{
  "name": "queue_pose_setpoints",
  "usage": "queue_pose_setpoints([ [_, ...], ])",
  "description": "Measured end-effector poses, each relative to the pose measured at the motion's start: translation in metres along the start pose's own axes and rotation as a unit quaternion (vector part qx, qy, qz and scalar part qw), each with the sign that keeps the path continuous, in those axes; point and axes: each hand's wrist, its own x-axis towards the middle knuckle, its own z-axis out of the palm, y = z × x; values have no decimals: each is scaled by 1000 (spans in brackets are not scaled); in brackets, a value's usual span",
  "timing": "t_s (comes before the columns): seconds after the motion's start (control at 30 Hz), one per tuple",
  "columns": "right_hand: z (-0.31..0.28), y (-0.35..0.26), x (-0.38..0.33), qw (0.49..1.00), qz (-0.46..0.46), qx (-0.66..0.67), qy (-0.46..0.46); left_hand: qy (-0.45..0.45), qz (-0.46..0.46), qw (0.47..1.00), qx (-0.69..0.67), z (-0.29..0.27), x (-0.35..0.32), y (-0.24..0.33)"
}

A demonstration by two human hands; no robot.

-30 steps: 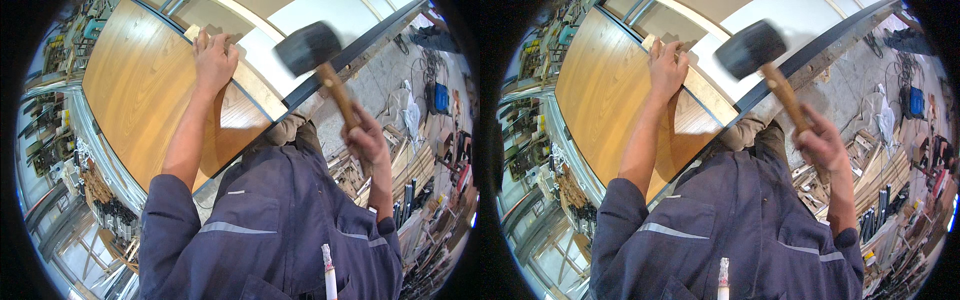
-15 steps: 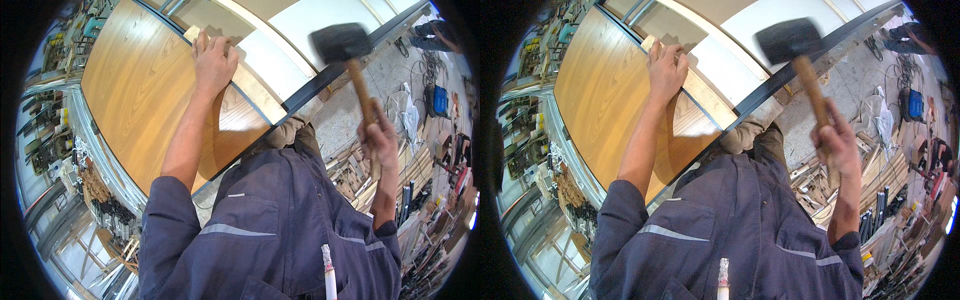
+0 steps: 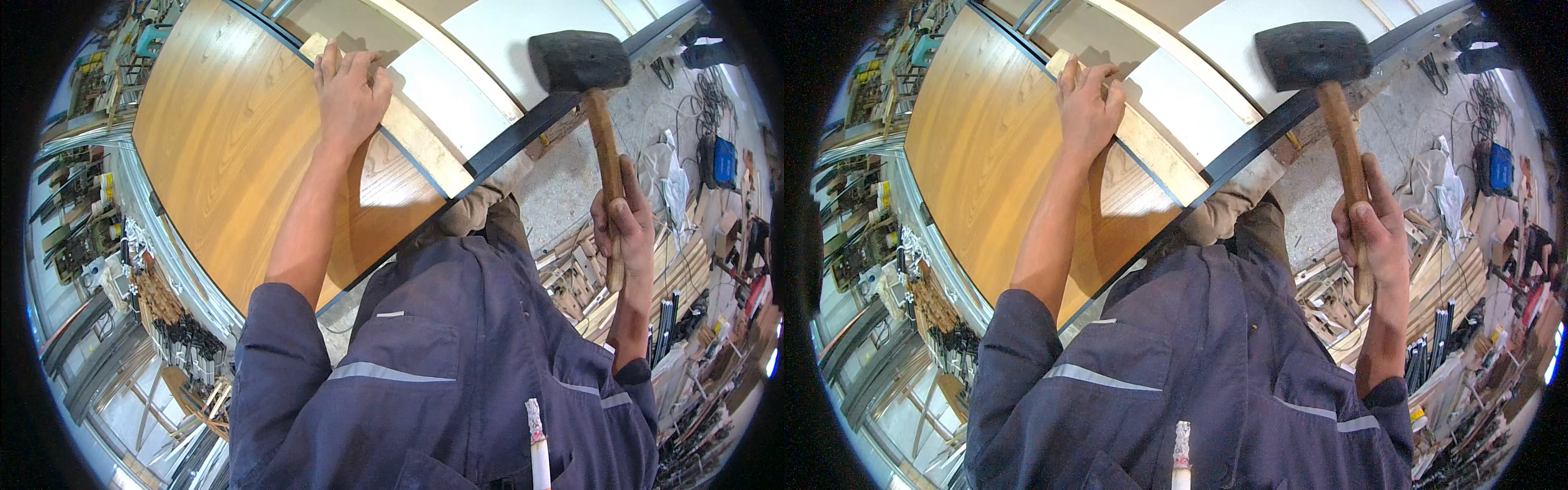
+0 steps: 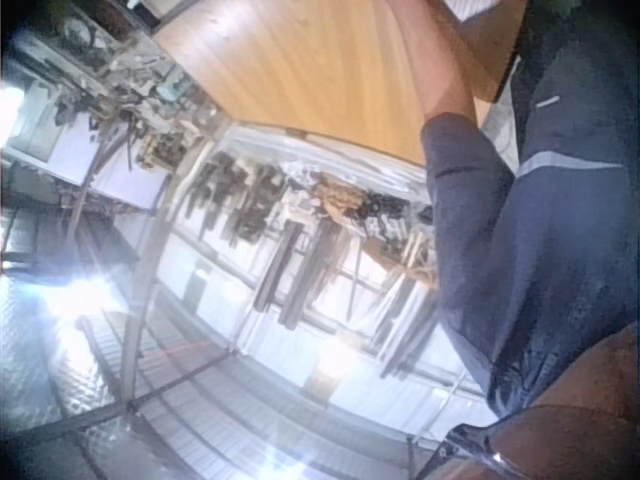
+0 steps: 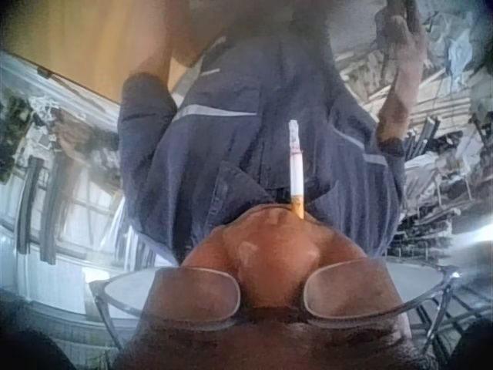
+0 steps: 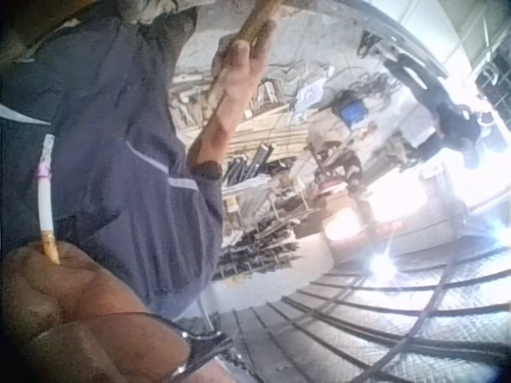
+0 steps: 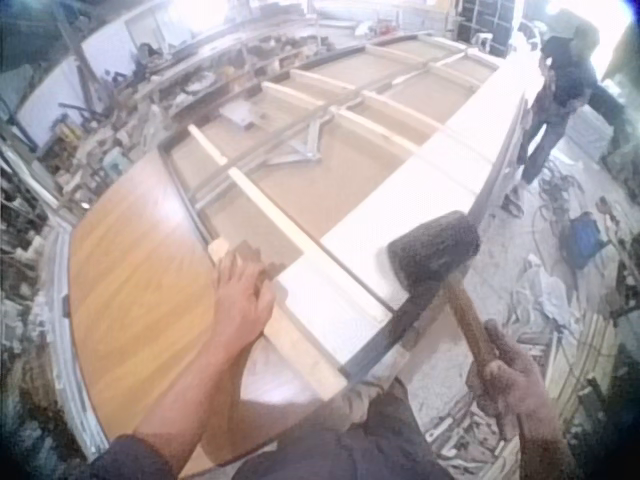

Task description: The person assembles a wooden panel structure by tapping wooden strips into place with a rubber mallet, then uses a nail gun to fasten the frame. They apply sealant along the frame edges and position a large white panel onto the assembly.

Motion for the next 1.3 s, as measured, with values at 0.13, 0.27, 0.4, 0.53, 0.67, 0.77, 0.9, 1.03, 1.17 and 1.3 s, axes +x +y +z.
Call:
queue_pose_setpoints([
  [0.13, -4, 42, -3, 983, 90, -120, -102, 5, 14, 1000, 1, 2, 2, -1],
  [0.27, 17, 44, -5, 972, 146, -62, -176, -10, -3, 1000, 5, 1, 0, -2],
  [0.4, 21, 56, -6, 979, 122, 23, -162, 6, -1, 1000, -8, 1, 2, 2],
  [0.53, 19, 47, -7, 986, 83, 82, -121, 3, -2, 1000, -9, 2, 1, -1],
  [0.67, 6, 42, -7, 992, 33, 95, -73, -6, -6, 1000, -7, 1, 1, -2],
  [0.77, 1, 40, -6, 996, 2, 81, -45, -21, -10, 1000, -11, -3, 2, 2],
  [0.9, -7, 38, -2, 997, 13, 63, -36, 0, -11, 1000, -23, -2, 3, 0],
  [1.03, -7, 28, 3, 998, 41, 12, -35, 2, -60, 998, 3, -4, 2, 8],
  [1.17, -8, 32, 5, 998, 59, -31, -10, 18, -122, 992, 32, -9, 3, 26],
  [1.3, -18, 37, 22, 997, 51, -40, -47, -11, -211, 976, 45, -11, 2, 40],
])
